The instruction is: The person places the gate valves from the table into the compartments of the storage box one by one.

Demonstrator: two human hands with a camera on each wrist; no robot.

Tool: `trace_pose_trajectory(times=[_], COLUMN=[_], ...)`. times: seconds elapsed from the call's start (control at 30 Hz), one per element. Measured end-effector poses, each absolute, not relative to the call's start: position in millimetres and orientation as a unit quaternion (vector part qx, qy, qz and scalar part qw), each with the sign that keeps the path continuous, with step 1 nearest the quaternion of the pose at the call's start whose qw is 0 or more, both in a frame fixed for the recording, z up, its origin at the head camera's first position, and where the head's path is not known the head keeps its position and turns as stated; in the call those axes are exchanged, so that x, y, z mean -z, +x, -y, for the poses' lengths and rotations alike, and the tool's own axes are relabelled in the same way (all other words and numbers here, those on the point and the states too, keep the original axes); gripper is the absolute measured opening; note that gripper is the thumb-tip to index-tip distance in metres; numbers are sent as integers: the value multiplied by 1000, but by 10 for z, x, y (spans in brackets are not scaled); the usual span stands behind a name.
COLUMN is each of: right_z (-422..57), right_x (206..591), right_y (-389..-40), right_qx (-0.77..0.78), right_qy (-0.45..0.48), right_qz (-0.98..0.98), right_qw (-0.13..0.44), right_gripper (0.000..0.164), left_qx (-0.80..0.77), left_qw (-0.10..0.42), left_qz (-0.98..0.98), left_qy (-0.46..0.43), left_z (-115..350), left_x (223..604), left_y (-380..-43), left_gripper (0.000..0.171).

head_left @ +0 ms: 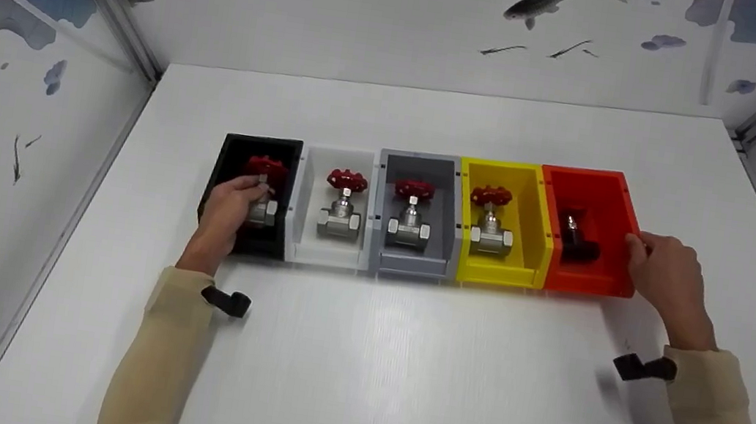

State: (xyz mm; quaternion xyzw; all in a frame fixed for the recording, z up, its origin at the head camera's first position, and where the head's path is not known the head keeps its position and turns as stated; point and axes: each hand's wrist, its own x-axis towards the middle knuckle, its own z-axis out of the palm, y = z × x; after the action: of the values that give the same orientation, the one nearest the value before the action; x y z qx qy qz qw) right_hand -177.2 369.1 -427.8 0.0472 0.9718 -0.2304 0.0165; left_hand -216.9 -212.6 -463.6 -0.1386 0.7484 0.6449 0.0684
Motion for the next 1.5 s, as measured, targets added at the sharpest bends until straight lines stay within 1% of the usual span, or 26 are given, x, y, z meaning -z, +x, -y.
trace_pose_trajectory(times=[0.7, 1.03, 1.5], right_z=[-3689, -3686, -3686], right_x=[4284, 4288, 4285], right_y=[-1778, -1772, -1782], right_qx=[236, 231, 230], right_qy=[67, 52, 66], right_qz=[-969, -972, -970], right_qw=[36, 14, 37], right_gripper=[45, 45, 49], left_qx=[-616, -609, -584], left_qw=[78, 82, 78], left_qz=[-770, -772, -794], left_qy=[-144, -162, -152], left_z=[2109, 2091, 2095], left_x=[4654, 4656, 4687], left_y=[-2209, -2211, -2224], left_gripper=[48, 50, 50])
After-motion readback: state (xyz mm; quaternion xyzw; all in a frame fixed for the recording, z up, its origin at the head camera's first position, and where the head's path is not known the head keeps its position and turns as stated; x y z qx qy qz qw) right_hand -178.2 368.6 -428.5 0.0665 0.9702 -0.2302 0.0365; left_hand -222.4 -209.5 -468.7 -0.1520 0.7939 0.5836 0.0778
